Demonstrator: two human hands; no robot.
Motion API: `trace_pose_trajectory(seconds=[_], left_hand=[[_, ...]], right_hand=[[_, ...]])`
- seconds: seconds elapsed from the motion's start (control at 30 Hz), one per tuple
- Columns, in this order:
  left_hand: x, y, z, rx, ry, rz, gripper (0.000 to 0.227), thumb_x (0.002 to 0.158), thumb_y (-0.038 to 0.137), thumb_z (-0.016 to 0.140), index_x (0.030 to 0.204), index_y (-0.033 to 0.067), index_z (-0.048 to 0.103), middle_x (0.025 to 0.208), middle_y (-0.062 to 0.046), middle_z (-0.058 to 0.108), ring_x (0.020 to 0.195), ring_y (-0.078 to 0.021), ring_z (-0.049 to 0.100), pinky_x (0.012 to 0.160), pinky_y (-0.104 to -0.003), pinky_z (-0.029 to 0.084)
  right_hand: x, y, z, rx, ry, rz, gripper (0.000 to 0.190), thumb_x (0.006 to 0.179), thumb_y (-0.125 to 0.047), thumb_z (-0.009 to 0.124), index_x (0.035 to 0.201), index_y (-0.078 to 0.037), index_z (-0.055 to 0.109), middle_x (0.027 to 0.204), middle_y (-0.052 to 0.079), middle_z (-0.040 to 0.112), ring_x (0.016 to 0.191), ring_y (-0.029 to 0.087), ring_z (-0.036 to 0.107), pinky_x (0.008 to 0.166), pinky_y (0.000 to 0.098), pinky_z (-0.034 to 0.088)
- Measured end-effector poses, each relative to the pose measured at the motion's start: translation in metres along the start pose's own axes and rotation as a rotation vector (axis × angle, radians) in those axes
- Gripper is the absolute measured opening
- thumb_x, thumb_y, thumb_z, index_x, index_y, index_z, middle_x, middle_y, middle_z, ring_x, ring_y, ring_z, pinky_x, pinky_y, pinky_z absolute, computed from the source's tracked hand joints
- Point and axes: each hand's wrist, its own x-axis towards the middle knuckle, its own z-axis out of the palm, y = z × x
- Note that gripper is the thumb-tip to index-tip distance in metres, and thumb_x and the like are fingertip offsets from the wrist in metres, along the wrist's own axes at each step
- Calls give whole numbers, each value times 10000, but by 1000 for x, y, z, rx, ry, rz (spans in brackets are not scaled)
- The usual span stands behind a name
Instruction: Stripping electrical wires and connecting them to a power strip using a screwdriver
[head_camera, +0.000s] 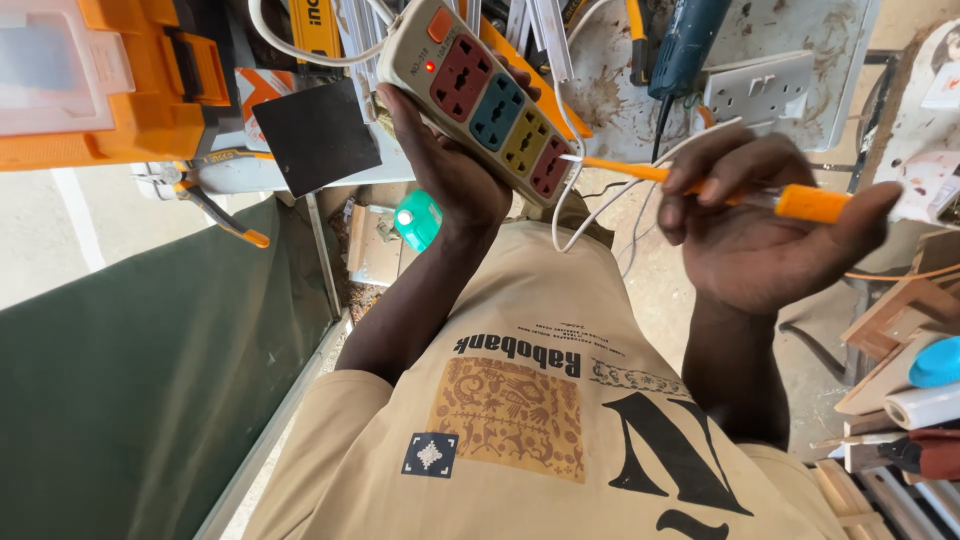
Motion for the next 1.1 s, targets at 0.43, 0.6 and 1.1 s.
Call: trace_pose_trajectory(seconds=[0.43,0.6,1.1], left_hand=[[-7,-22,-6,97,-47,142,694,1106,579,366,1338,-45,562,1080,-220,713,993,-327,713,929,-451,575],[-7,-24,-13,100,-20,193,656,1133,535,366,1448,-30,480,1183,-230,675,1052,-336,712,983,-469,578],[15,-5,-1,271,12,69,482,922,467,693,1148,47,620,913,-126,731,826,-262,740,771,-407,604]], right_hand=[[-1,20,22,186,35,148,722,873,-722,432,849,-39,666,948,182,637,674,261,633,478,332,507],[2,20,20,252,55,205,696,869,-693,458,843,-27,659,944,199,631,673,274,633,481,331,508],[5,-4,-15,154,211,20,683,749,-750,468,818,-102,675,850,135,655,561,255,593,454,262,373]])
